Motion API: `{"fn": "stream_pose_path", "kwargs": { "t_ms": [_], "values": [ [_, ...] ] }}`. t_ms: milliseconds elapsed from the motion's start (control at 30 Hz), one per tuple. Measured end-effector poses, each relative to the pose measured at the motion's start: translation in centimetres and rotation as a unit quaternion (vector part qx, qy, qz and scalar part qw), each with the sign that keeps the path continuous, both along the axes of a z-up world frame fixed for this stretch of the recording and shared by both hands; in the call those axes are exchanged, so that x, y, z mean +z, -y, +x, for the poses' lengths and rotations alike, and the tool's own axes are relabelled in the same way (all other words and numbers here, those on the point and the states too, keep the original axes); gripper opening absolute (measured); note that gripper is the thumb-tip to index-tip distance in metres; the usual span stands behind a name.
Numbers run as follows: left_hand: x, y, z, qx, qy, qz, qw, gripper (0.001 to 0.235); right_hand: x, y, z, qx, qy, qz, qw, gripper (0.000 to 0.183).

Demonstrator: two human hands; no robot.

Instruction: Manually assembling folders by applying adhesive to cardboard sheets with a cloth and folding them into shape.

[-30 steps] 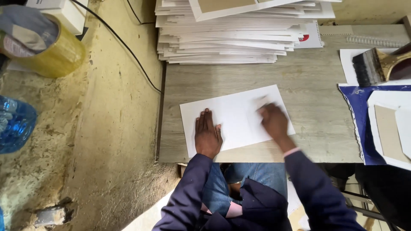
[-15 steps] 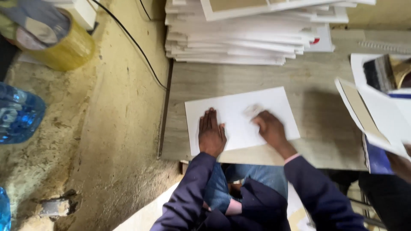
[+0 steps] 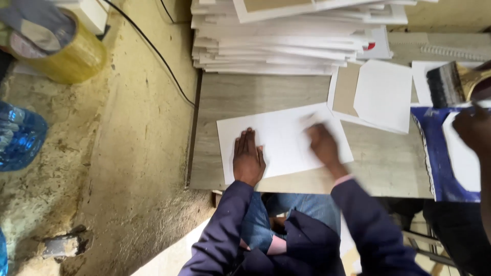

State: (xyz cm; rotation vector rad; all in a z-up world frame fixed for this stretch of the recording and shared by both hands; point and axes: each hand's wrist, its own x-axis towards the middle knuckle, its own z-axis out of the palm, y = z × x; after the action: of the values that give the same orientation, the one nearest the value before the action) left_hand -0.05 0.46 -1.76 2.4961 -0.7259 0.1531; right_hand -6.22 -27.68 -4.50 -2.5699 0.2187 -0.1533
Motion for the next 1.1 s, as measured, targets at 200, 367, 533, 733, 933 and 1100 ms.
{"fn": "stream_pose_path", "kwargs": {
  "t_ms": [200, 367, 533, 733, 933, 1100],
  "values": [
    [0.4, 0.1, 0.1, -0.010, -0.015, 0.038, 0.999, 0.057, 0.8, 5.0, 3.8, -0.274, -0.047, -0.146, 0.949, 0.022],
    [-0.4, -2.2, -0.1, -0.013, 0.024, 0.023, 0.999, 0.053, -1.7, -10.5, 0.0, 0.036, 0.059, -0.063, 0.996, 0.020],
    [1.3, -5.6, -0.9, -0.015, 0.018, 0.017, 1.000, 0.051, 0.3, -15.1, 0.0, 0.067, 0.130, -0.049, 0.988, 0.011],
    [1.5, -5.9, -1.3, -0.004, 0.007, 0.015, 1.000, 0.051, -0.4, -2.7, 7.1, -0.012, 0.029, -0.054, 0.998, 0.014],
    [1.3, -5.9, -1.2, -0.001, -0.002, 0.015, 1.000, 0.051, 1.4, 6.8, 1.0, -0.244, -0.039, -0.114, 0.962, 0.021],
    [1.1, -5.9, -1.1, 0.000, 0.004, 0.022, 1.000, 0.051, 0.2, 10.6, -5.6, -0.237, -0.071, -0.059, 0.967, 0.020]
  ]
}}
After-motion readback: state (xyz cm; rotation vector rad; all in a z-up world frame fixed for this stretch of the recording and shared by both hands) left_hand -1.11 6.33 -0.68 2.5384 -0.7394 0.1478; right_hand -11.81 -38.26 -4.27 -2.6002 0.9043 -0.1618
